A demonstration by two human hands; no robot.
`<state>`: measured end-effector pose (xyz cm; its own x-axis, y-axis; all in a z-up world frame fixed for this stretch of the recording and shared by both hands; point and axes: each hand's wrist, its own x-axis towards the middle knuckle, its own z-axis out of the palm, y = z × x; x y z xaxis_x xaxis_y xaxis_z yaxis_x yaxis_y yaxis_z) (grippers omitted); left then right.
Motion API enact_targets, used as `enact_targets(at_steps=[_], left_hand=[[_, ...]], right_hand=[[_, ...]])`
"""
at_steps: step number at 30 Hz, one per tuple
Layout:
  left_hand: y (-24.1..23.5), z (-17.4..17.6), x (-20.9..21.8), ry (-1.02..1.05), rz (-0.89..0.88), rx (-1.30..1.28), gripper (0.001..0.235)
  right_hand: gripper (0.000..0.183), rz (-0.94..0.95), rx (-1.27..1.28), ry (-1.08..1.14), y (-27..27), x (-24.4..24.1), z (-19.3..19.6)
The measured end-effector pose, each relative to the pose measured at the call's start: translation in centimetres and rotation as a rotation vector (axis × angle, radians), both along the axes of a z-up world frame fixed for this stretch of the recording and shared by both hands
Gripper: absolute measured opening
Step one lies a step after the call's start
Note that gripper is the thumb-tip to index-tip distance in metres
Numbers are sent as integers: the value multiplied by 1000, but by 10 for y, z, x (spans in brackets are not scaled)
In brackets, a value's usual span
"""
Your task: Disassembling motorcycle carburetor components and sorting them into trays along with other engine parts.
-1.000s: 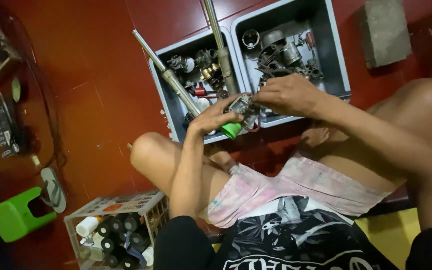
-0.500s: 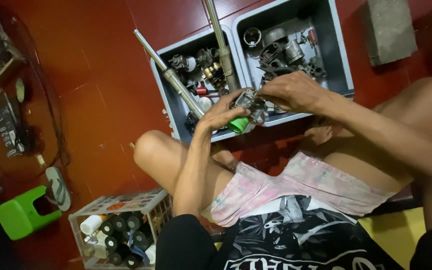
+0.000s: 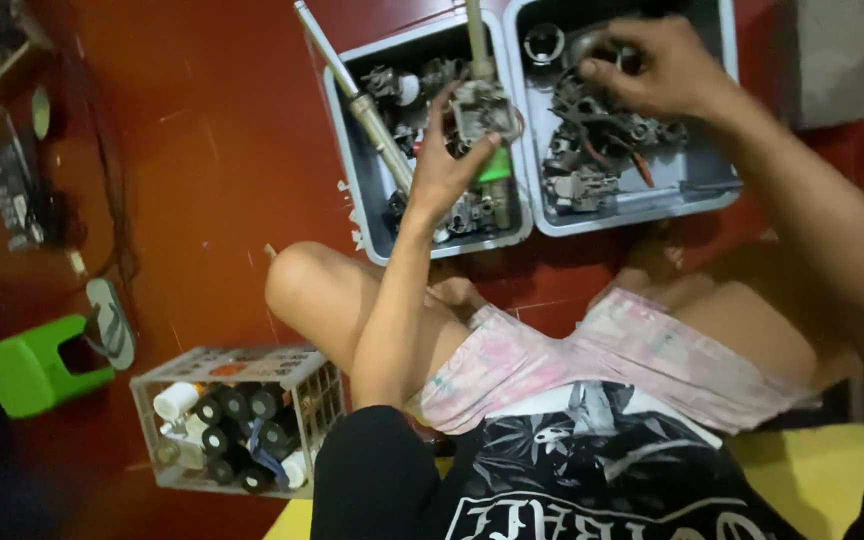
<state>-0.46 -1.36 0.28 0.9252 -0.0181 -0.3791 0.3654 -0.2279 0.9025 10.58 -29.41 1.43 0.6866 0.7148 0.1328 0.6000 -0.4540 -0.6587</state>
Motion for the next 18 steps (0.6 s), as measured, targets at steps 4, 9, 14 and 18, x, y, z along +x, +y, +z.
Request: enact_targets(at_steps=[4, 9, 14, 18], left_hand=[[26, -33, -5, -159, 426, -57, 90], [54, -41, -7, -251, 913, -195, 103], [73, 1, 0, -288, 1268, -605, 86], [79, -1, 3, -328, 1301, -631, 77]], right_hand=[[26, -157, -195, 494, 41, -8, -34], [35, -117, -304, 520, 121, -5, -109], [49, -135, -435, 104, 196, 18, -161], [26, -205, -501, -293, 223, 51, -238]])
